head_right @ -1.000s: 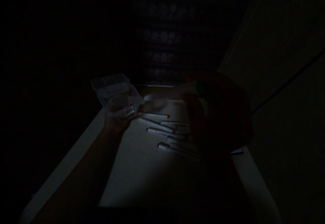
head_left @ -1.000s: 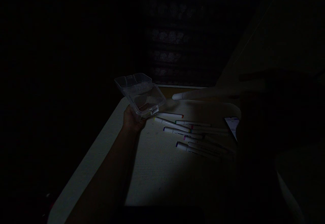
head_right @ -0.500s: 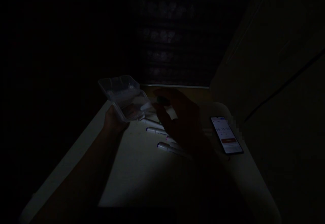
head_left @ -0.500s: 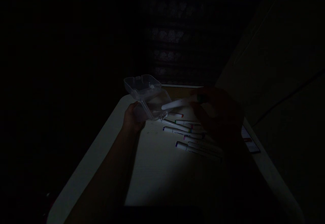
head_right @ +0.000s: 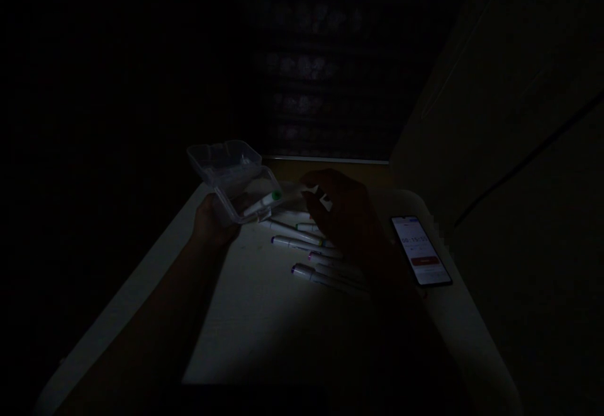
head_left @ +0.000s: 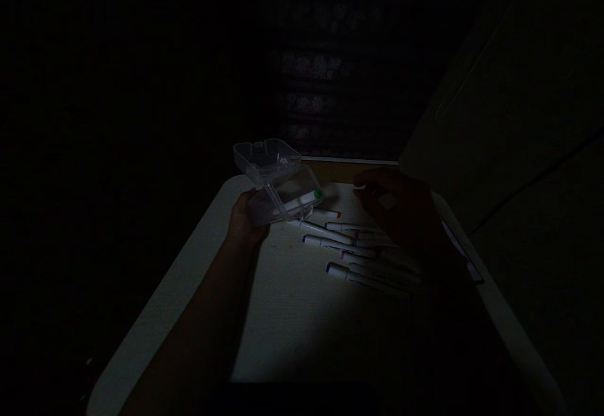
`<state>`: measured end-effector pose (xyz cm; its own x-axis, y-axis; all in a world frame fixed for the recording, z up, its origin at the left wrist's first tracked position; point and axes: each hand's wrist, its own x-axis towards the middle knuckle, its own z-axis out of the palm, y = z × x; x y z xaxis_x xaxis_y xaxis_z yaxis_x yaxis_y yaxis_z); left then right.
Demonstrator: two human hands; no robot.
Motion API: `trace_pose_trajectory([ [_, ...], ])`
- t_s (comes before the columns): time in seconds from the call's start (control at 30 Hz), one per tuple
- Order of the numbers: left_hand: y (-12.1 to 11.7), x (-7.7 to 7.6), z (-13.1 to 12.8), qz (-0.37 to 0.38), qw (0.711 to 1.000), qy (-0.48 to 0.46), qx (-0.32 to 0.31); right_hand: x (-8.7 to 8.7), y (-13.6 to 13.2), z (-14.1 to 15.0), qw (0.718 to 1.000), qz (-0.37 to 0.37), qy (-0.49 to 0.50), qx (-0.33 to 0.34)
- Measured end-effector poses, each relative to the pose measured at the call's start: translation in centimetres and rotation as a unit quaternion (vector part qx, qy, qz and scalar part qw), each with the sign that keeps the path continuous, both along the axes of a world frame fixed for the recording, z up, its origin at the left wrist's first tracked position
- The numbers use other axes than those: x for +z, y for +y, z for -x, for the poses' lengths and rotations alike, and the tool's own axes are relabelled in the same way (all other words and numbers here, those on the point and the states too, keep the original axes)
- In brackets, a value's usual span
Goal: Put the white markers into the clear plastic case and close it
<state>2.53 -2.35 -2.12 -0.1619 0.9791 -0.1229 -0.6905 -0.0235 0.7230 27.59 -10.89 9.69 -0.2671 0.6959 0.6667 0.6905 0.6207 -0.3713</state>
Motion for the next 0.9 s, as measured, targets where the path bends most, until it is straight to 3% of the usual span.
trace_pose_trajectory([
  [0.13,0.3,-0.4,0.2,-0.009,1.0,0.001,0.004,-1.5,1.4,-0.4,0.989,0.132,-0.065,-0.011],
  [0.23,0.3,-0.4,0.3,0.008,1.0,0.001,0.004,-3.5,2.9,-0.5,0.956,0.233,-0.177,-0.012],
  [0.4,0.5,-0.6,0.3,0.013,1.0,-0.016,0.01,-6.5,4.7,0.2,0.924,0.295,-0.242,0.009],
  [0.57,0.6,-0.6,0.2,-0.002,1.0,-0.012,0.003,-7.4,4.5,1.1,0.916,0.314,-0.248,0.035],
  [0.73,0.3,-0.3,0.0,0.005,1.0,-0.022,0.006,-7.4,4.3,0.9,0.928,0.275,-0.245,0.05],
  [0.9,0.1,-0.1,0.0,-0.001,1.0,-0.007,0.009,-5.8,4.5,-0.3,0.949,0.209,-0.233,0.045],
])
